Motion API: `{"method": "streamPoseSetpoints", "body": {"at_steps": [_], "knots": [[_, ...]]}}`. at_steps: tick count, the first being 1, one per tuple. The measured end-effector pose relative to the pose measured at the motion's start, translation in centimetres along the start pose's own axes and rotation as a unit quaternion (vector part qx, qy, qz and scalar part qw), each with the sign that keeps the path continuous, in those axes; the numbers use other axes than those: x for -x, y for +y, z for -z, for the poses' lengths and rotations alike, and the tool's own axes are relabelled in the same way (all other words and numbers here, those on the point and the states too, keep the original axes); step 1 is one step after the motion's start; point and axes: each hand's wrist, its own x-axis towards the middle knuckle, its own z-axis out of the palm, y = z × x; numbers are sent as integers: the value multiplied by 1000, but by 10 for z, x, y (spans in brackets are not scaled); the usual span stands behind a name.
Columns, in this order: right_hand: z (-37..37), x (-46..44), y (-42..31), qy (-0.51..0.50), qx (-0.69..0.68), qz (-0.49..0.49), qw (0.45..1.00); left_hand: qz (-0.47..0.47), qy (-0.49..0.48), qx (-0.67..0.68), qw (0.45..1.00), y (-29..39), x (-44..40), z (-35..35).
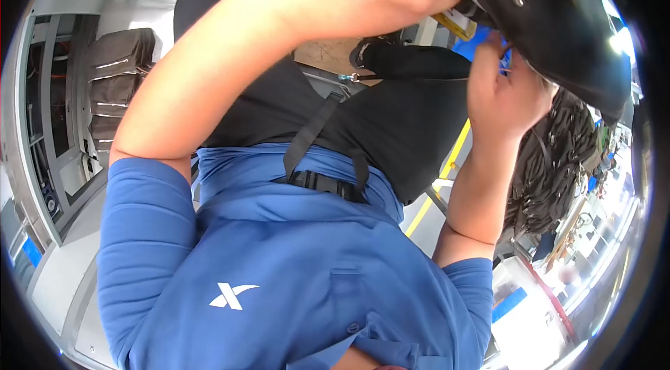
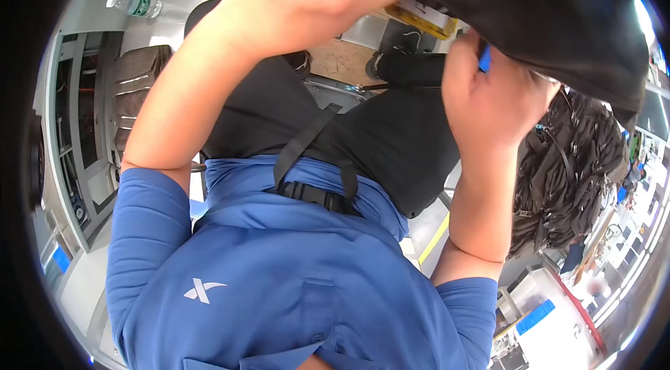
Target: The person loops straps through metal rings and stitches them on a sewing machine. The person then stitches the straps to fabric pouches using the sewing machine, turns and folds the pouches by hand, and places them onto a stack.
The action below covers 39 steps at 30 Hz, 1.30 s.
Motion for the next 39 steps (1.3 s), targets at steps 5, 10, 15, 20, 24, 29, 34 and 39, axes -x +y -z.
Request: {"method": "streamPoseSetpoints", "body": {"at_steps": [5,10,15,20,24,29,34,39], "knots": [[0,-14,-15,-15,28,34,999,-48,4,-106,993,-3,-1,-5],[0,-3,-1,-40,31,0,999,-109,92,-160,977,-21,0,-26],[0,5,-7,-62,-30,-102,992,-30,39,-112,992,2,-6,-10],[-4,-6,-12,13,-14,-7,1000,-42,3,-161,986,4,-7,-10],[-8,1,-12,3,33,-38,999,-28,-5,-161,987,3,-5,-14],[-4,0,-3,-9,-46,-49,998,-57,18,-140,988,7,-10,-13],[-11,-5,-9,88,-86,-73,990,-46,17,-122,991,8,-9,-12],[-13,-1,0,42,-159,-85,983,-76,52,-114,989,-5,-8,-23]]}}
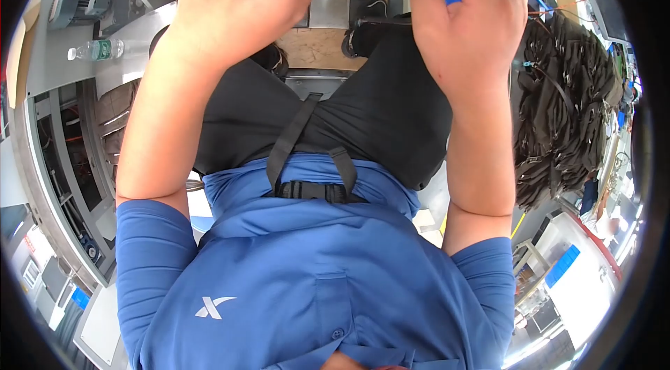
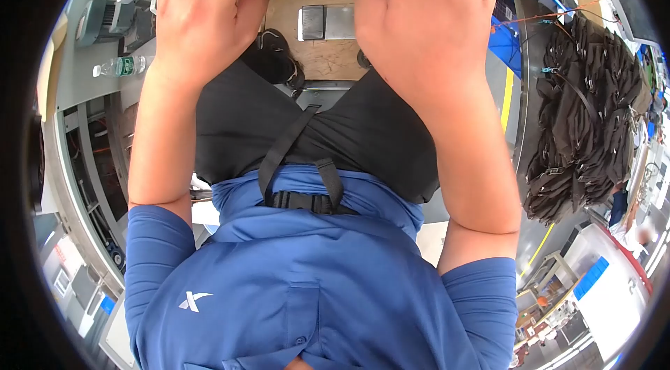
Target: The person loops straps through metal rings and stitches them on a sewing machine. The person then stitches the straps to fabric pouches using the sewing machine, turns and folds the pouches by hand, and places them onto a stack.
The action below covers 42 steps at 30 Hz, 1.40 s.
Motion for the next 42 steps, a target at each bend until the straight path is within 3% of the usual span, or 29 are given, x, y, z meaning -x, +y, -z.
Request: {"method": "streamPoseSetpoints", "body": {"at_steps": [4,7,13,16,18,19,21,22,24,26,30,34,40,42], "knots": [[12,-5,-14,-60,49,-16,997,-21,-28,-7,999,-4,-1,6],[5,-4,-6,-8,42,32,999,25,-69,-19,997,12,-9,17],[10,1,-7,-28,37,-2,999,-1,3,-34,999,1,-1,-2],[4,4,-5,6,48,14,999,3,-18,-34,999,6,-1,4],[3,4,-3,9,52,19,998,-105,134,-67,983,-14,-7,-21],[3,5,-3,11,57,23,998,-219,302,-102,922,-54,-14,-72],[5,4,-3,8,71,28,997,-239,316,-112,911,-62,-10,-80],[6,4,-4,3,73,25,997,-147,162,-90,972,-32,5,-38],[7,4,-6,-5,59,7,998,-3,-32,-53,998,2,7,5],[1,6,0,20,47,21,998,92,-104,-32,990,17,0,15],[1,5,-5,7,65,5,998,71,-67,8,995,11,-4,10],[1,6,-2,7,63,10,998,84,-99,-23,991,14,-5,12],[-3,5,0,40,44,22,998,71,-37,-28,996,11,2,2],[-3,4,2,34,60,30,997,57,249,133,957,13,-1,-62]]}}
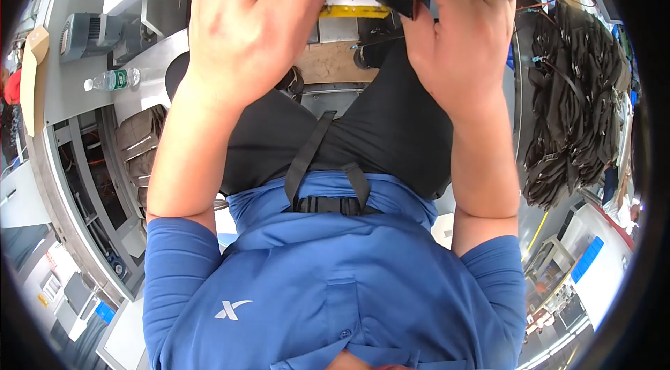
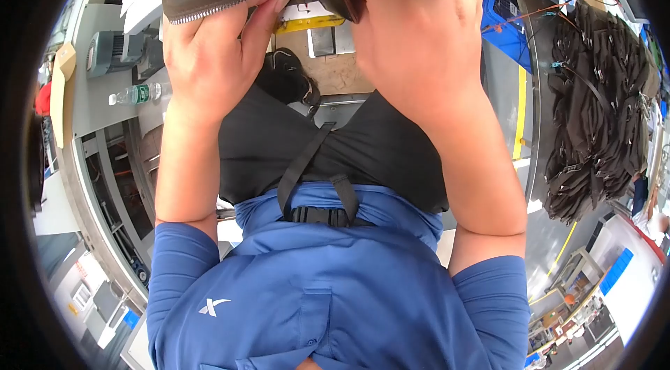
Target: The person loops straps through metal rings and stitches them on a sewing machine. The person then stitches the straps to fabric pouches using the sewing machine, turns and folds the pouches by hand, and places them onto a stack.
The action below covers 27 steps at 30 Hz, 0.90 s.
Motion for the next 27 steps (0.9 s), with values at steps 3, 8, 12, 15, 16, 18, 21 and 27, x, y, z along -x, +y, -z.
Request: {"method": "streamPoseSetpoints", "body": {"at_steps": [3,8,12,15,16,18,21,27], "knots": [[5,-3,0,-20,-4,0,1000,6,-132,-77,988,19,-21,34],[1,-1,-1,-28,-56,-26,998,-17,-287,-195,938,22,-29,58],[5,-5,-5,-31,-63,-28,997,7,-305,-207,929,30,-32,60],[5,-3,-3,-36,-69,-35,996,14,-306,-209,929,32,-32,60],[5,-3,-3,-39,-68,-37,996,16,-307,-211,928,32,-32,60],[5,-2,-2,-47,-53,-37,997,17,-310,-217,925,33,-33,60],[6,-1,-2,-52,-45,-38,997,14,-316,-222,922,33,-32,61],[6,2,-1,-45,-50,-24,997,22,-312,-218,925,35,-34,59]]}}
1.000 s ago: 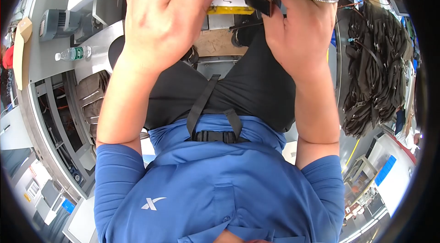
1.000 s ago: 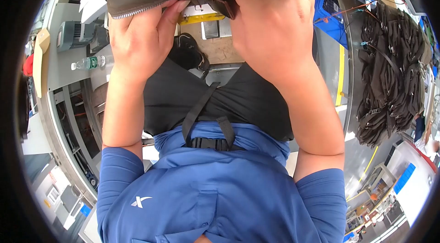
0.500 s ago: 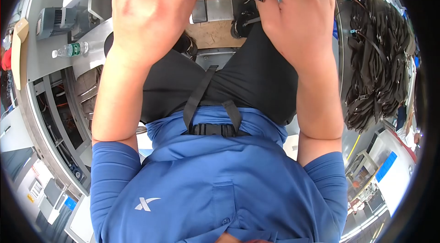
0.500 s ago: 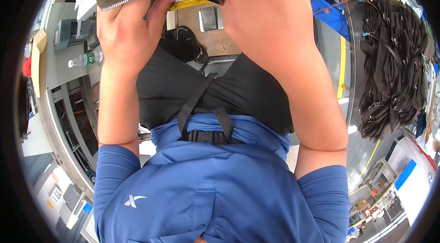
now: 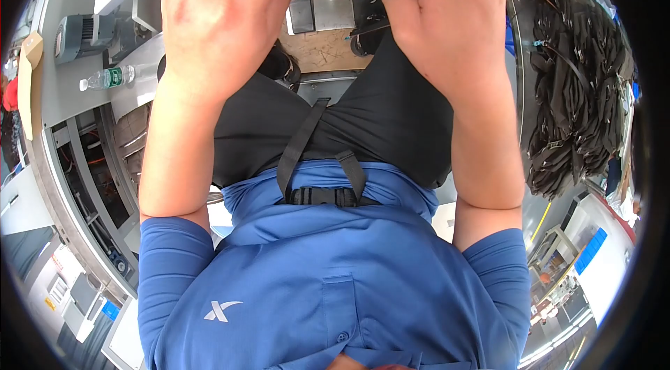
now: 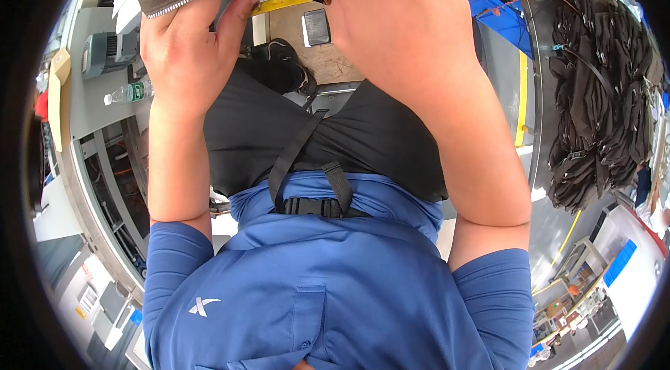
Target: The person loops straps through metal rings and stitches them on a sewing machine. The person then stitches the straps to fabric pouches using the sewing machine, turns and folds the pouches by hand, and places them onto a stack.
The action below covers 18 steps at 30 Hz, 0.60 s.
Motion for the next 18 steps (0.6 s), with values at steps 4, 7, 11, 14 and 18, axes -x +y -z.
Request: {"method": "streamPoseSetpoints", "body": {"at_steps": [4,7,11,14,18], "knots": [[-1,1,1,3,-1,4,1000,0,0,12,1000,-2,0,-1],[-1,1,2,4,-1,7,1000,2,-9,17,1000,-2,0,0],[-1,1,3,6,-2,10,1000,2,-16,10,1000,-1,-2,2],[-1,1,3,8,-2,12,1000,-6,-17,11,1000,-1,-2,2],[-1,1,4,11,-3,16,1000,7,-50,2,999,0,-2,5]]}}
